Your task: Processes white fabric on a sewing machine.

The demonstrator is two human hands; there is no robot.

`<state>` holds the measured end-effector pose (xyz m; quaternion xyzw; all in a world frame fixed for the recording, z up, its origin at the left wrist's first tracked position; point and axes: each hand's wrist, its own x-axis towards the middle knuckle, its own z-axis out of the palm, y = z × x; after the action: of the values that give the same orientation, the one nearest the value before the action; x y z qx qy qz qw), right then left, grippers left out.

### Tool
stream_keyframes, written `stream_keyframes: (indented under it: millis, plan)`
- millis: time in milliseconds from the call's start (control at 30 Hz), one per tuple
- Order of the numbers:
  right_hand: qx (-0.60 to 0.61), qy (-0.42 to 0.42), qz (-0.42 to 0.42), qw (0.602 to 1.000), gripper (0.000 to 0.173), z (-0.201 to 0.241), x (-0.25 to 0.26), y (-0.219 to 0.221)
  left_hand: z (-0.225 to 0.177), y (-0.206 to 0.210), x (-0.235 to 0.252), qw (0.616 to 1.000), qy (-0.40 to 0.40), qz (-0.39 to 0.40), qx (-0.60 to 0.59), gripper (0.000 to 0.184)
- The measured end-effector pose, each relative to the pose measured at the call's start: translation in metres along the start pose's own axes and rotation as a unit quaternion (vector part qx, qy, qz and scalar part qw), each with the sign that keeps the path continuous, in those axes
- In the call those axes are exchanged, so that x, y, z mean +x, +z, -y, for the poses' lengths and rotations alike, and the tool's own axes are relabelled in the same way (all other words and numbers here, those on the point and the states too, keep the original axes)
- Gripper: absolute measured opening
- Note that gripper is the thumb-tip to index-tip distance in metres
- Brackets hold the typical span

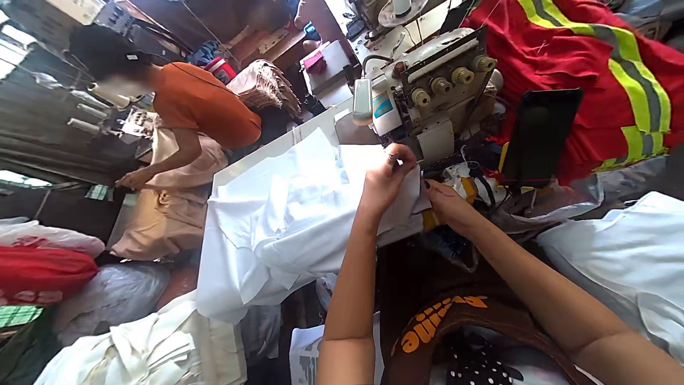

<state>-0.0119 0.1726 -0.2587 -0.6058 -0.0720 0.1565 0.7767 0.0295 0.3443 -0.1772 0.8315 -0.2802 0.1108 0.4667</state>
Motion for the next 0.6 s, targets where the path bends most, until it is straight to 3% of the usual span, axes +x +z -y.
stream_keyframes:
  millis: [67, 167, 400, 600]
  plan:
    - [-0.001, -0.002, 0.023, 1.0, 0.05, 0.0, 0.0, -0.004, -0.004, 0.006, 0.001, 1.0, 0.001, -0.009, 0.006, 0.013]
    - [0.002, -0.02, 0.041, 0.999, 0.041, -0.003, 0.0, -0.004, 0.017, 0.01, 0.007, 0.995, 0.007, -0.089, 0.052, 0.01]
    - [0.042, 0.007, -0.004, 0.999, 0.035, -0.01, -0.005, -0.012, 0.027, 0.016, 0.01, 0.976, -0.053, -0.201, 0.069, 0.007]
    - [0.015, -0.012, -0.064, 0.998, 0.009, -0.014, -0.014, -0.011, 0.026, 0.018, 0.017, 0.959, -0.098, -0.248, 0.094, 0.006]
